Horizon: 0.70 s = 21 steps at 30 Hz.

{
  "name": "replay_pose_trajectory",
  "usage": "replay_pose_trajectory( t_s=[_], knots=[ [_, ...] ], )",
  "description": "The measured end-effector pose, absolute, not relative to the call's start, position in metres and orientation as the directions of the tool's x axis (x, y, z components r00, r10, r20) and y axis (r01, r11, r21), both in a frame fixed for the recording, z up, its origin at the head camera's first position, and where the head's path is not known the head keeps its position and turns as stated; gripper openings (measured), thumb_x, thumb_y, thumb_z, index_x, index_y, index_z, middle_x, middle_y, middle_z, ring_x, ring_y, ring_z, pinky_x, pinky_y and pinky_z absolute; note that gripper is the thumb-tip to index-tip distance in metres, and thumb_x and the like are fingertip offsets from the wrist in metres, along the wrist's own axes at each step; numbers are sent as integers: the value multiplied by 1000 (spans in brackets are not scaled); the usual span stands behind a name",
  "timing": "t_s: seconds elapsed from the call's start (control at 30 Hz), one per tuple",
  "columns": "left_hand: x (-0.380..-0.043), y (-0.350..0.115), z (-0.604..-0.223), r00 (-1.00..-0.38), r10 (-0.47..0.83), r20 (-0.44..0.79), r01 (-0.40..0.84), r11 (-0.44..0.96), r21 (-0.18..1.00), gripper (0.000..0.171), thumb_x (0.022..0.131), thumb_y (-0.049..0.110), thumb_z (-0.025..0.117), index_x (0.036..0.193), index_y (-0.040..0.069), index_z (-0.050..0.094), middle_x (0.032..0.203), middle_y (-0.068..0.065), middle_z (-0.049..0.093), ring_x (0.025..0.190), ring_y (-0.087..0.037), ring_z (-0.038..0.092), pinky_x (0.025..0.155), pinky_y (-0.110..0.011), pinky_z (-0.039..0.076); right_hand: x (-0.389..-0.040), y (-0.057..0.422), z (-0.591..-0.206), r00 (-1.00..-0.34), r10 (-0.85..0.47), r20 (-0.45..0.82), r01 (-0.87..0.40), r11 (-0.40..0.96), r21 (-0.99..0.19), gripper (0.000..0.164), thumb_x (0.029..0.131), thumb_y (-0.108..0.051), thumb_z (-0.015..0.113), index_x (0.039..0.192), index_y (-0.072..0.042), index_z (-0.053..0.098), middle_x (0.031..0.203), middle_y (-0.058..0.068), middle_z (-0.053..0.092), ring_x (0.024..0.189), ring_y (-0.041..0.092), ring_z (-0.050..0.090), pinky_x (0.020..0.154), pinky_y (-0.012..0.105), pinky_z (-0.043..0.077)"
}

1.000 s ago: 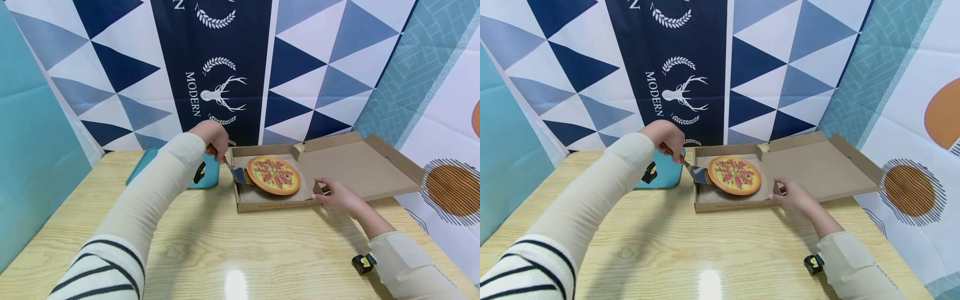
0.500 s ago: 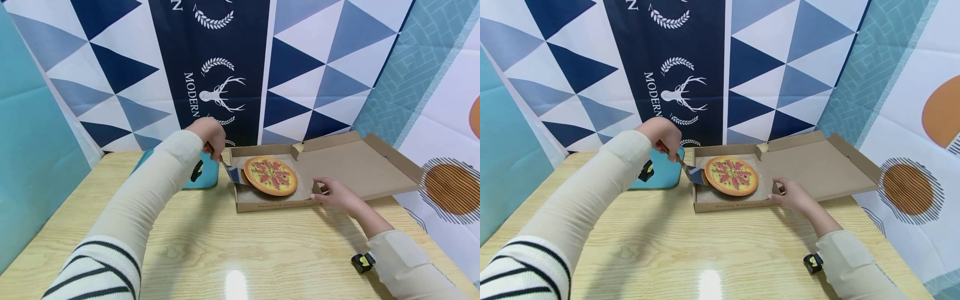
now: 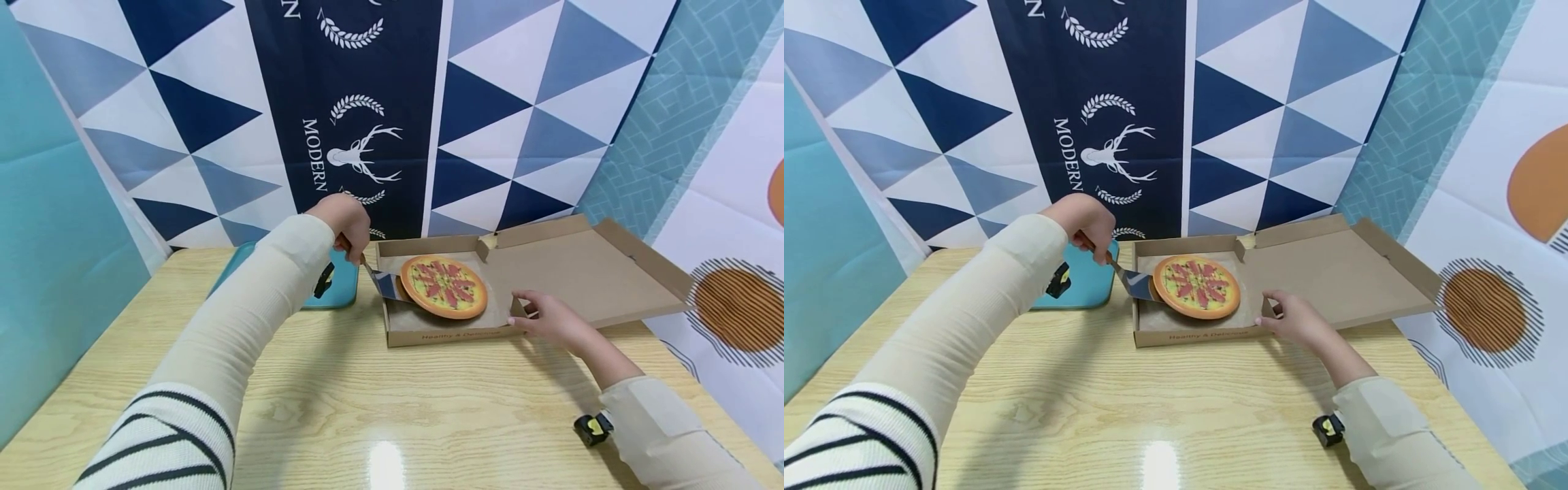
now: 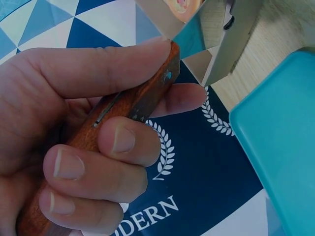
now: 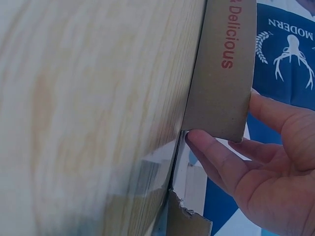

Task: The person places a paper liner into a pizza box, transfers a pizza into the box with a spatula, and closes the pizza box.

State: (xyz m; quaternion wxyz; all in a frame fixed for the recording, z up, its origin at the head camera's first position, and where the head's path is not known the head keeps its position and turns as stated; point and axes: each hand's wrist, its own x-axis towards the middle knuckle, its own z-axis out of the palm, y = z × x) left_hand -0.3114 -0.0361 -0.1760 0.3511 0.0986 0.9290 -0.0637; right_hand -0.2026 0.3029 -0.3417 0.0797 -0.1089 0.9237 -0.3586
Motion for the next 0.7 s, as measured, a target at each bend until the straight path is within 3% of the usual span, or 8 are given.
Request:
replay_pose_trajectory(
  t_s=[0.37, 0.7],
  knots=[
    [-313, -23, -167, -732, 63, -679, 175, 980, -98, 11, 86, 22, 75, 87, 12, 78, 59, 5, 53, 47, -7, 43, 47, -20, 35, -202, 302, -341, -966, -245, -85, -124, 725, -677, 67, 97, -15, 63, 145, 15, 26, 122, 39, 49, 87, 30, 67, 74, 41, 57],
    [-313, -12, -156, -754, 54, -655, 241, 950, -199, 8, 84, 22, 76, 86, 14, 78, 68, 6, 64, 57, -7, 55, 67, -24, 48, -201, 304, -341, -965, -248, -83, -126, 720, -683, 67, 97, -14, 63, 144, 16, 26, 120, 39, 50, 87, 30, 66, 74, 41, 57]
  ],
)
